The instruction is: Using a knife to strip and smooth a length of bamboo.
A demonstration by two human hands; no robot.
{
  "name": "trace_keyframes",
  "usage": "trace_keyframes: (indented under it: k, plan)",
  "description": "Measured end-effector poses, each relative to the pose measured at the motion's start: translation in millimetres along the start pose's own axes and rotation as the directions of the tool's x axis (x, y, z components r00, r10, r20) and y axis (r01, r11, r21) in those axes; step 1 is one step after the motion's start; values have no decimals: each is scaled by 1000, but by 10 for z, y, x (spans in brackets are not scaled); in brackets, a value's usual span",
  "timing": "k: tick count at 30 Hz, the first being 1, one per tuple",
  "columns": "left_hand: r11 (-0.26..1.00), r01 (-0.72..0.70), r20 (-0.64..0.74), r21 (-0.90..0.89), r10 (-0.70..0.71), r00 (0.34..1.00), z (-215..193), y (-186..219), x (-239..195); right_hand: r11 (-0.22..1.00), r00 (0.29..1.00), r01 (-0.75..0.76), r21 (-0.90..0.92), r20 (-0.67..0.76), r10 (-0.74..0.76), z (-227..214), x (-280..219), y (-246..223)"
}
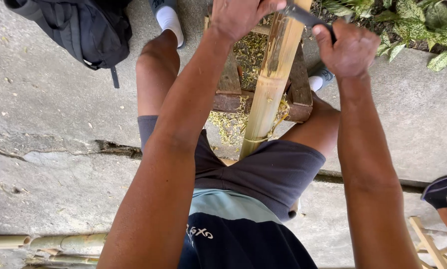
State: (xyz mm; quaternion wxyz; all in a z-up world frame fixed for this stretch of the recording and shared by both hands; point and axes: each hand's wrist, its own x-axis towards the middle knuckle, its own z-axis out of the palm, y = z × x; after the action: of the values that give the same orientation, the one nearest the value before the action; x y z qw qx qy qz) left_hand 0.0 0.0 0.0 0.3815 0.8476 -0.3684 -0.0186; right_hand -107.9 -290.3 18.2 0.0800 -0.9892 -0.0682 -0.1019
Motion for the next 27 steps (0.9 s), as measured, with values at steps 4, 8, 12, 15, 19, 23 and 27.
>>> trace_keyframes:
  k: [4,8,12,15,19,23,27]
  plan:
    - [994,-49,-34,93,52,998,-475,94,258,999,999,-44,30,20,43,-230,-219,-350]
    - [972,-74,-55,223,88,995,-590,317,4,993,989,-115,14,90,113,-393,-449,-629]
    - [976,-38,22,212,34,999,-583,386,-144,989,983,-149,-12,107,150,-418,-585,-747]
    - [973,-56,-10,225,60,998,-566,430,-197,987,981,-161,-21,104,162,-356,-688,-749]
    - [972,0,89,237,-21,996,-550,533,-381,988,975,-154,-31,159,157,-390,-914,-822]
    - [971,61,170,232,-103,980,-498,664,-708,988,976,-141,63,179,128,-505,-1161,-989]
    - [974,14,62,224,-28,998,-484,685,-789,986,976,-148,73,174,133,-664,-1097,-1057]
